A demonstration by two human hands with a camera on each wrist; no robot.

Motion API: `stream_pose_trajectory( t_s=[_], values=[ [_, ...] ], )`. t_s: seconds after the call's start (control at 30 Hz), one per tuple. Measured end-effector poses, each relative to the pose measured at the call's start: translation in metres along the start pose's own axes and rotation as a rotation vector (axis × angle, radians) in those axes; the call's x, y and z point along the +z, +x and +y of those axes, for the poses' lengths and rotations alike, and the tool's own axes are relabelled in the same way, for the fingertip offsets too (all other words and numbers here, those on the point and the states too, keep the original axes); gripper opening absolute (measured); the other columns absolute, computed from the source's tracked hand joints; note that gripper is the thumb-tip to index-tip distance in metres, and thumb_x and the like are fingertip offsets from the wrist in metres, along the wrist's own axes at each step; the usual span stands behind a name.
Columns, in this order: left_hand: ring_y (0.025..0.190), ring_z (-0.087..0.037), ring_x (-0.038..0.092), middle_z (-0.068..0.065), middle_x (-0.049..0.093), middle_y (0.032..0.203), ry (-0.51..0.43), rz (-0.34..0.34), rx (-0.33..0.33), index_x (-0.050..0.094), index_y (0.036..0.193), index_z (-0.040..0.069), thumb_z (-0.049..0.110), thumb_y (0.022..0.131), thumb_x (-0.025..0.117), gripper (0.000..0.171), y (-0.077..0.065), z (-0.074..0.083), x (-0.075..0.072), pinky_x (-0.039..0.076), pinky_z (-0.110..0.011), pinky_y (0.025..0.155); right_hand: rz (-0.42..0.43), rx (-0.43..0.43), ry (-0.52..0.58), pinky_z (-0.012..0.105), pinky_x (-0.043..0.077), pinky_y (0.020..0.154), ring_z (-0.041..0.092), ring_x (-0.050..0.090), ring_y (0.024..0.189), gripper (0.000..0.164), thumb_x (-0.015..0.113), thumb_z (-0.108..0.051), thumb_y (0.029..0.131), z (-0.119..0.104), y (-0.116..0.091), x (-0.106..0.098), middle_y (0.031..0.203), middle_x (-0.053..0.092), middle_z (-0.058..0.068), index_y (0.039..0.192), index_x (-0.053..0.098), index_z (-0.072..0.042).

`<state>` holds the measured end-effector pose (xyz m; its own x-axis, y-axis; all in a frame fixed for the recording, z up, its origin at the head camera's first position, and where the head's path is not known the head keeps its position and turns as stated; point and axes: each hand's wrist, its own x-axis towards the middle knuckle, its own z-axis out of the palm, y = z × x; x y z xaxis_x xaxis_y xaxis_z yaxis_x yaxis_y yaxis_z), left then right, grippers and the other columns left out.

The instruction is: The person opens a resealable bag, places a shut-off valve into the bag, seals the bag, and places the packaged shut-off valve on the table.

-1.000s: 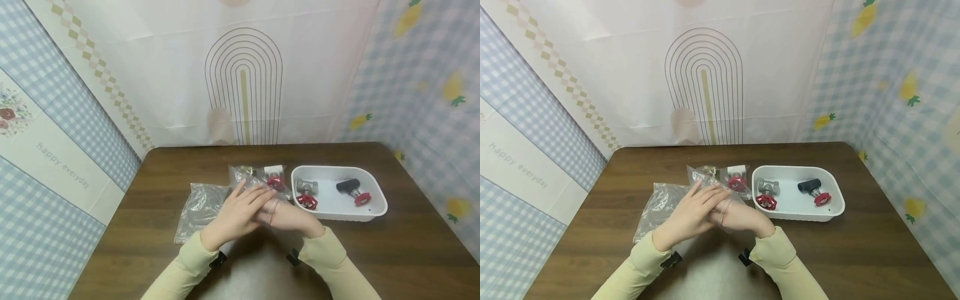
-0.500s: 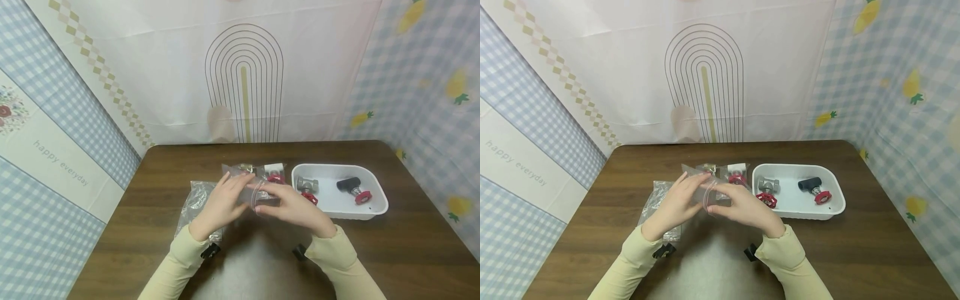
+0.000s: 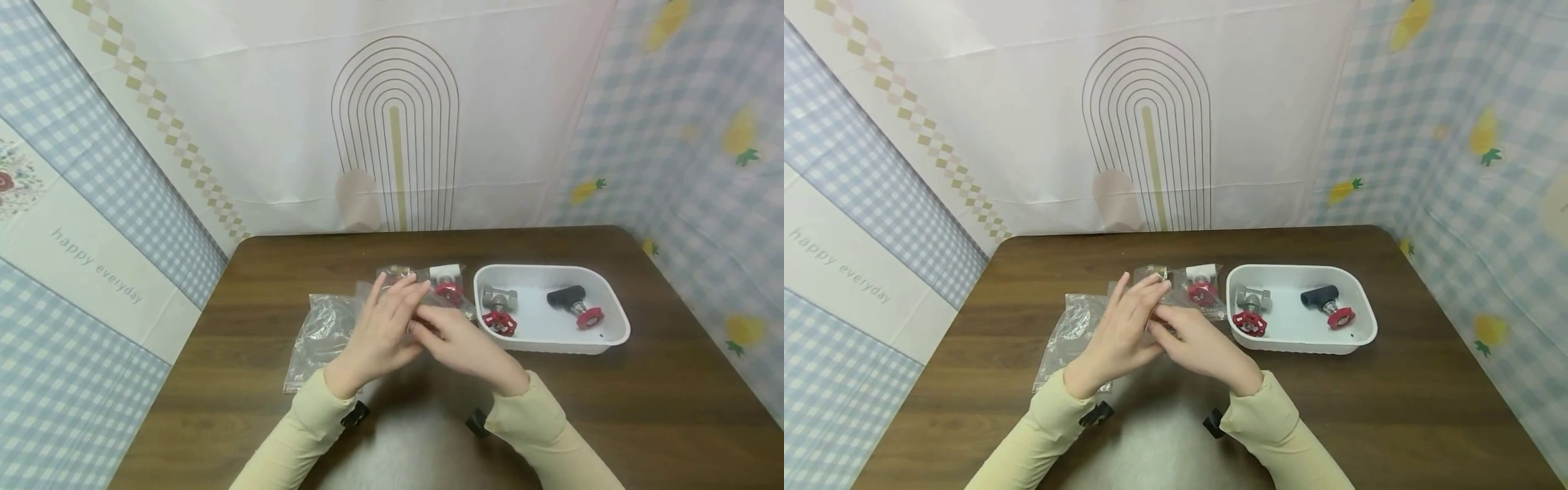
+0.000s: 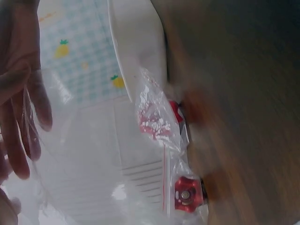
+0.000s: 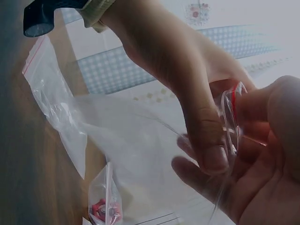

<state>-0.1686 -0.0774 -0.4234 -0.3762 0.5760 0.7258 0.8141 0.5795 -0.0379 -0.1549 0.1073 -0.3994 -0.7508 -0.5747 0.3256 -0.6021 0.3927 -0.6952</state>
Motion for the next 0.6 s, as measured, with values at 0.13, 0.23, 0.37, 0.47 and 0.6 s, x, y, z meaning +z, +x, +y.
stream_pose_trajectory(
  t_s=[0.13,0.23,0.37,0.47,0.6],
  values=[
    [0.135,-0.028,0.049,-0.011,0.058,0.138,-0.032,-0.039,0.008,0.048,0.143,0.004,0.035,0.07,0.089,0.088,0.0007,0.0029,0.0001,0.016,-0.064,0.118,0.026,-0.044,-0.092,0.029,0.054,0.07,0.012,0.058,0.075,0.015,0.059,0.006,0.09,0.0046,0.0011,-0.0011,0.084,0.066,0.001,0.093,0.068,-0.006],
    [0.134,-0.027,0.048,-0.008,0.057,0.137,-0.018,-0.067,0.013,0.049,0.143,0.008,0.037,0.07,0.088,0.088,0.0017,0.0045,-0.0013,0.015,-0.066,0.116,0.044,-0.066,-0.165,0.035,0.057,0.079,0.02,0.067,0.085,0.017,0.068,0.005,0.083,0.0078,0.0015,-0.0028,0.094,0.072,0.007,0.098,0.072,-0.003],
    [0.136,-0.029,0.044,-0.007,0.052,0.141,0.001,-0.12,0.022,0.043,0.147,0.013,0.042,0.068,0.089,0.096,0.0021,0.0043,-0.0043,0.012,-0.066,0.116,0.022,-0.055,-0.217,0.046,0.053,0.097,0.031,0.066,0.111,0.042,0.076,-0.003,0.081,0.0094,0.0016,-0.0015,0.121,0.069,0.016,0.122,0.067,0.002],
    [0.139,-0.031,0.041,-0.009,0.046,0.15,0.038,-0.154,0.025,0.036,0.152,0.014,0.045,0.069,0.088,0.103,0.0024,0.0037,-0.0064,0.009,-0.065,0.117,-0.011,-0.019,-0.194,0.049,0.047,0.104,0.034,0.06,0.122,0.056,0.075,-0.005,0.082,0.0079,0.002,0.0005,0.134,0.062,0.019,0.134,0.057,0.004],
    [0.139,-0.031,0.041,-0.01,0.044,0.152,0.092,-0.181,0.016,0.032,0.154,0.014,0.047,0.069,0.087,0.107,0.0028,0.0027,-0.0084,0.01,-0.062,0.119,-0.009,-0.019,-0.2,0.05,0.05,0.101,0.034,0.061,0.119,0.058,0.075,-0.005,0.081,0.0066,0.0019,0.0022,0.135,0.06,0.021,0.135,0.056,0.004]
  ],
)
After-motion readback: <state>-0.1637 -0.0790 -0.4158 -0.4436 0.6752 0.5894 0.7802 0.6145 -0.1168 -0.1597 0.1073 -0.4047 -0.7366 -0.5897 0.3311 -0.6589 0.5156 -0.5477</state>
